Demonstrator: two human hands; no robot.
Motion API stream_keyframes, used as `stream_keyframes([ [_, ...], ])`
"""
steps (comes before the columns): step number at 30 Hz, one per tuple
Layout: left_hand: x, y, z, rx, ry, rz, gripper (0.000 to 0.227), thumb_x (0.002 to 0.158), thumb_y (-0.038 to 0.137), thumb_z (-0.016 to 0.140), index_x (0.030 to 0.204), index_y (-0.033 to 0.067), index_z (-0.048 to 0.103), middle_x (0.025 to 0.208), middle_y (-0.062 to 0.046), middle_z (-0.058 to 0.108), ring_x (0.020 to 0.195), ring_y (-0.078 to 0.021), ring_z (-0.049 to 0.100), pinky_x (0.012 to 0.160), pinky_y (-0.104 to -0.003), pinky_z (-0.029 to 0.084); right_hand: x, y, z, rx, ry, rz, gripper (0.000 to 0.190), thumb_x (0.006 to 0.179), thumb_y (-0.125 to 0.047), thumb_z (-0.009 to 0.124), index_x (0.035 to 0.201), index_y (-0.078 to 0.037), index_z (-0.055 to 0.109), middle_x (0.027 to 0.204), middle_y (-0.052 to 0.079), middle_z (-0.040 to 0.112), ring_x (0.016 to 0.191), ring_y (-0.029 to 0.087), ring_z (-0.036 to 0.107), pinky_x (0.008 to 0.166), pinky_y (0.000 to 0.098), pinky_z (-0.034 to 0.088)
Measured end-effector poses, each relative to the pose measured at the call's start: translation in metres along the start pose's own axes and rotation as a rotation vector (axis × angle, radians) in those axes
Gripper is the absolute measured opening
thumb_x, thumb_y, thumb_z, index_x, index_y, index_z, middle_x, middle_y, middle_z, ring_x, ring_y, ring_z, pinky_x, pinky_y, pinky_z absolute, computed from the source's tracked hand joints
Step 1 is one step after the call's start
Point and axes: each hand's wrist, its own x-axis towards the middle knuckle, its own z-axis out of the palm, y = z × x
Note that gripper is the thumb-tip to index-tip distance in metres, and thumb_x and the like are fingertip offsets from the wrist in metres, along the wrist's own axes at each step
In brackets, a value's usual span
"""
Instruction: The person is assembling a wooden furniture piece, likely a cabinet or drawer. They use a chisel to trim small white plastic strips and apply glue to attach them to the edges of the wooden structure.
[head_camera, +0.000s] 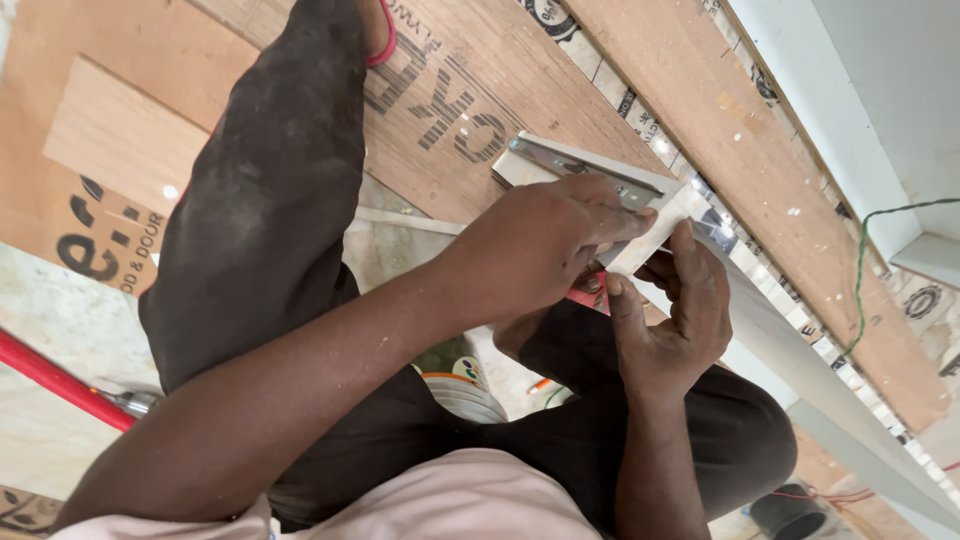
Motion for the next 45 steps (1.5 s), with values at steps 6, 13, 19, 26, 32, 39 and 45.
stream_keyframes([
  [6, 0.007, -0.01, 0.008, 0.091, 0.031, 0.085, 0.035, 0.093, 0.011, 0.066, 0.128, 0.0102, 0.07, 0.111, -0.009, 0.07, 0.096, -0.0257, 0.071, 0.079, -0.041, 0.055, -0.002, 0.004, 0.0, -0.008, 0.024, 0.027, 0.064, 0.1, -0.012, 0.085, 0.154, 0.0, 0.053, 0.137, 0.016, 0.061, 0.108, 0.019, 0.072, 0.093, 0.0315, 0.065],
  [13, 0.009, -0.015, 0.01, 0.042, 0.067, 0.121, 0.034, 0.09, 0.013, 0.07, 0.124, 0.0094, 0.073, 0.114, -0.01, 0.072, 0.096, -0.0273, 0.073, 0.078, -0.041, 0.058, -0.002, 0.004, -0.002, 0.098, 0.013, 0.056, 0.063, 0.102, -0.008, 0.082, 0.157, 0.0, 0.051, 0.144, 0.013, 0.057, 0.12, 0.021, 0.07, 0.102, 0.0329, 0.064],
  [19, 0.011, -0.015, 0.011, 0.086, 0.07, 0.122, 0.03, 0.09, 0.014, 0.072, 0.12, 0.0089, 0.074, 0.112, -0.009, 0.073, 0.094, -0.0251, 0.073, 0.076, -0.04, 0.058, -0.003, 0.003, 0.001, 0.077, 0.029, 0.058, 0.061, 0.104, -0.004, 0.08, 0.157, 0.0, 0.05, 0.146, 0.014, 0.054, 0.123, 0.022, 0.069, 0.103, 0.0336, 0.064],
  [26, 0.009, -0.014, 0.008, 0.064, 0.08, 0.157, 0.032, 0.089, 0.015, 0.073, 0.12, 0.0086, 0.074, 0.11, -0.01, 0.072, 0.095, -0.0277, 0.072, 0.078, -0.041, 0.058, -0.003, 0.003, 0.002, 0.063, 0.04, 0.068, 0.063, 0.102, -0.006, 0.082, 0.156, 0.0, 0.051, 0.143, 0.013, 0.056, 0.119, 0.021, 0.07, 0.1, 0.0322, 0.064],
  [32, 0.008, -0.016, 0.01, 0.045, 0.071, 0.134, 0.031, 0.09, 0.018, 0.072, 0.12, 0.0097, 0.073, 0.114, -0.007, 0.073, 0.099, -0.0267, 0.072, 0.083, -0.041, 0.057, -0.004, 0.004, 0.004, 0.008, 0.052, 0.058, 0.063, 0.101, -0.008, 0.083, 0.155, -0.001, 0.052, 0.14, 0.013, 0.059, 0.113, 0.019, 0.071, 0.097, 0.0313, 0.064],
  [39, 0.007, -0.012, 0.003, 0.058, 0.024, 0.116, 0.036, 0.089, 0.015, 0.071, 0.125, 0.0091, 0.072, 0.113, -0.007, 0.072, 0.1, -0.0263, 0.07, 0.084, -0.041, 0.056, -0.004, -0.003, 0.007, -0.06, 0.068, 0.056, 0.064, 0.096, -0.011, 0.085, 0.151, 0.0, 0.054, 0.133, 0.014, 0.063, 0.106, 0.019, 0.071, 0.093, 0.0311, 0.063],
  [45, 0.002, -0.004, -0.002, 0.031, 0.014, 0.053, 0.034, 0.091, 0.012, 0.068, 0.125, 0.0083, 0.072, 0.109, -0.007, 0.071, 0.091, -0.0235, 0.072, 0.079, -0.037, 0.058, 0.0, -0.008, 0.008, -0.026, 0.053, 0.064, 0.065, 0.095, -0.011, 0.085, 0.15, 0.001, 0.053, 0.128, 0.014, 0.063, 0.106, 0.019, 0.072, 0.094, 0.032, 0.064],
])
